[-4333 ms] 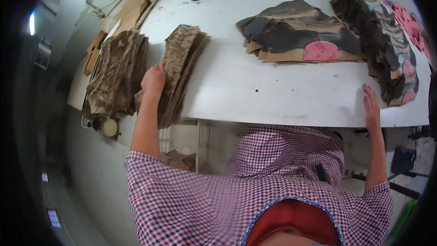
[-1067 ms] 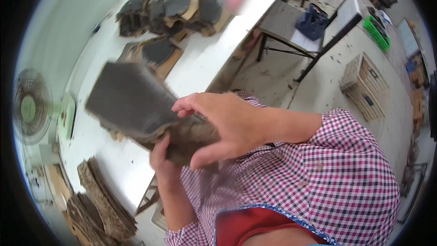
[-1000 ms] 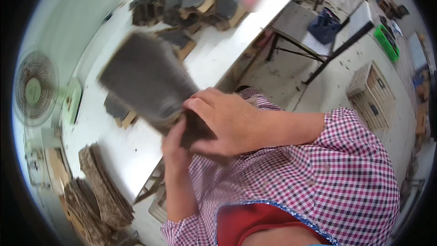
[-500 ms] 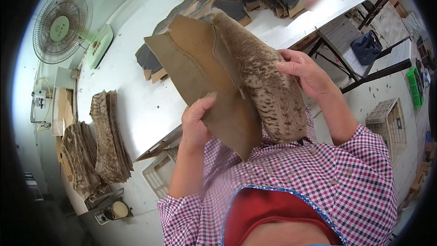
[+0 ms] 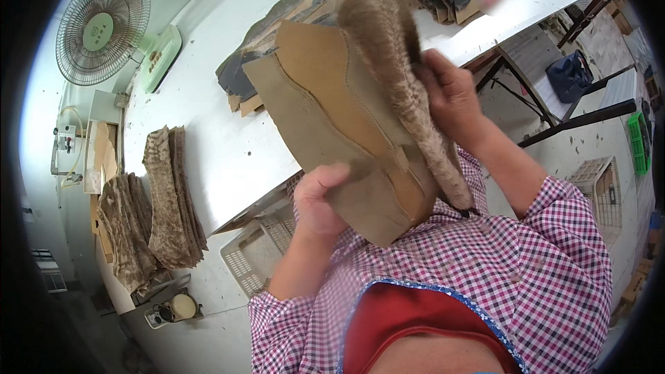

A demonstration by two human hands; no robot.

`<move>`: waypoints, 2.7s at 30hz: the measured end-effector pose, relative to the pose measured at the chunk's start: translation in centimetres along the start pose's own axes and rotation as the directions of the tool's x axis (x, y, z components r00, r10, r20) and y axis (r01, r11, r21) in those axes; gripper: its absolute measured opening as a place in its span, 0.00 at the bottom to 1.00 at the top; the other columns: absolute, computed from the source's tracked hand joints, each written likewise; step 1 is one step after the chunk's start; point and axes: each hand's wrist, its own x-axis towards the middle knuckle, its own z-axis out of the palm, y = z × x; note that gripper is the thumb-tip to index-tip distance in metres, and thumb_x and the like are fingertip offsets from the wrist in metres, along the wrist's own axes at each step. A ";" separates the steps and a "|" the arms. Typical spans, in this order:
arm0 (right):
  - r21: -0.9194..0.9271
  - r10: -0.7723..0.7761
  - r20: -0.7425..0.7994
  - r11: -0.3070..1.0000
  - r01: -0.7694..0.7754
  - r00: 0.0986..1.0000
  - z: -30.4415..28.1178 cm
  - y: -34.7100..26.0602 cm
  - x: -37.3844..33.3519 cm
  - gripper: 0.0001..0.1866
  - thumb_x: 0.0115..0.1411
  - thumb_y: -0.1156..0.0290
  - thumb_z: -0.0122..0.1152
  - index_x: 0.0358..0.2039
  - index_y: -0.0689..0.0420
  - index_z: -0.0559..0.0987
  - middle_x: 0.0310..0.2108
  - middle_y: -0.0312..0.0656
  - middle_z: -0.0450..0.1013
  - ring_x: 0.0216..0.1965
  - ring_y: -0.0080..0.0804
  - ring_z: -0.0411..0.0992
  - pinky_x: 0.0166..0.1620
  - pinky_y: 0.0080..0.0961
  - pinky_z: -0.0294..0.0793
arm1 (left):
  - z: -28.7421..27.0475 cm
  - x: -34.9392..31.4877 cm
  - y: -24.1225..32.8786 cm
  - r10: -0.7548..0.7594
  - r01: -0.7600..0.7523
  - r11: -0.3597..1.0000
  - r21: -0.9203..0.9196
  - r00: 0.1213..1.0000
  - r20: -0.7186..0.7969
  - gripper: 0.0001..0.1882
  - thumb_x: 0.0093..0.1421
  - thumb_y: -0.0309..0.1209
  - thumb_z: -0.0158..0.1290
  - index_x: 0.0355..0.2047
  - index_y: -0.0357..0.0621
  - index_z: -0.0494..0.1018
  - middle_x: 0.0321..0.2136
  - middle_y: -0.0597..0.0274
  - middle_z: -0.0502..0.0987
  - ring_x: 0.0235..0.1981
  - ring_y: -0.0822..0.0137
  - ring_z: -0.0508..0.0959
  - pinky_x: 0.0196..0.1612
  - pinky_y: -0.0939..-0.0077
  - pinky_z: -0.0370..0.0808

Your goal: The person repeatedly picks up a stack of brown fabric pieces with a cardboard backing, flips them over, and rubs the surface with both hands. The person places the stack back on the table and repeats the same handling sequence multiple times.

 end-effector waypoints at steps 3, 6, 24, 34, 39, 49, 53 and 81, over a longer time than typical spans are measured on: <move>0.462 0.228 0.230 0.830 -0.312 0.946 2.9 -0.4 -1.4 0.15 0.60 0.76 0.59 0.48 0.63 0.75 0.36 0.40 0.77 0.37 0.20 0.72 0.41 0.20 0.73 | 0.1 0.6 -1.0 -0.078 0.078 0.997 0.003 0.995 0.067 0.32 0.51 0.30 0.46 0.57 0.28 0.61 0.52 0.45 0.71 0.51 0.52 0.73 0.57 0.60 0.68; 0.547 0.335 0.451 0.629 -0.552 0.827 3.6 -1.1 -1.7 0.20 0.60 0.73 0.62 0.51 0.65 0.74 0.42 0.36 0.75 0.42 0.20 0.71 0.47 0.19 0.72 | 0.7 0.5 -0.8 -0.061 0.063 0.997 -0.040 0.996 0.064 0.31 0.51 0.29 0.46 0.56 0.29 0.62 0.52 0.45 0.71 0.53 0.51 0.72 0.58 0.60 0.68; 0.069 0.002 0.263 0.997 -0.021 0.965 -0.8 -7.6 -1.0 0.08 0.55 0.76 0.63 0.34 0.65 0.78 0.28 0.44 0.75 0.28 0.30 0.75 0.32 0.23 0.75 | -0.8 -0.3 -0.2 0.025 -0.030 0.994 0.108 0.999 0.046 0.26 0.57 0.32 0.41 0.53 0.24 0.65 0.52 0.43 0.70 0.53 0.53 0.72 0.58 0.64 0.66; 0.052 0.046 0.258 0.997 -0.062 0.965 -1.0 -8.1 -1.7 0.07 0.55 0.76 0.62 0.33 0.65 0.78 0.25 0.43 0.75 0.24 0.25 0.73 0.28 0.21 0.72 | 0.4 -0.2 0.0 0.045 -0.046 0.982 0.186 0.999 0.013 0.26 0.57 0.32 0.41 0.52 0.24 0.65 0.53 0.45 0.70 0.54 0.54 0.71 0.58 0.64 0.65; 0.053 0.044 0.194 0.997 -0.056 0.980 -0.8 -8.8 -2.6 0.05 0.56 0.79 0.59 0.34 0.64 0.76 0.24 0.43 0.72 0.22 0.28 0.71 0.26 0.23 0.69 | 0.3 -0.2 -0.6 0.065 -0.046 0.961 0.273 0.996 -0.061 0.25 0.54 0.30 0.41 0.50 0.26 0.66 0.50 0.47 0.72 0.51 0.57 0.73 0.56 0.66 0.68; 0.179 -0.133 0.220 0.979 0.094 0.966 -0.7 -7.3 -2.2 0.03 0.59 0.82 0.52 0.33 0.62 0.70 0.26 0.44 0.65 0.23 0.35 0.64 0.28 0.23 0.65 | -1.4 0.2 0.2 0.284 -0.272 0.957 0.105 0.950 -0.133 0.31 0.52 0.32 0.47 0.56 0.31 0.60 0.51 0.50 0.70 0.52 0.53 0.71 0.55 0.60 0.69; 0.118 -0.224 0.258 0.973 0.199 0.940 -0.7 -6.3 -1.9 0.03 0.58 0.83 0.52 0.32 0.62 0.69 0.25 0.43 0.64 0.24 0.34 0.63 0.28 0.25 0.64 | -1.2 1.6 3.5 0.360 -0.351 0.933 -0.085 0.923 0.135 0.31 0.55 0.37 0.48 0.57 0.31 0.60 0.53 0.47 0.69 0.54 0.51 0.71 0.57 0.56 0.68; 0.510 0.373 0.510 0.595 -0.621 0.775 1.3 -2.7 3.0 0.14 0.58 0.68 0.61 0.40 0.66 0.78 0.34 0.42 0.78 0.34 0.27 0.77 0.41 0.24 0.78 | -3.1 0.0 2.2 0.141 -0.094 0.916 -0.391 0.985 0.095 0.27 0.58 0.30 0.45 0.58 0.34 0.62 0.53 0.47 0.70 0.53 0.50 0.72 0.57 0.52 0.68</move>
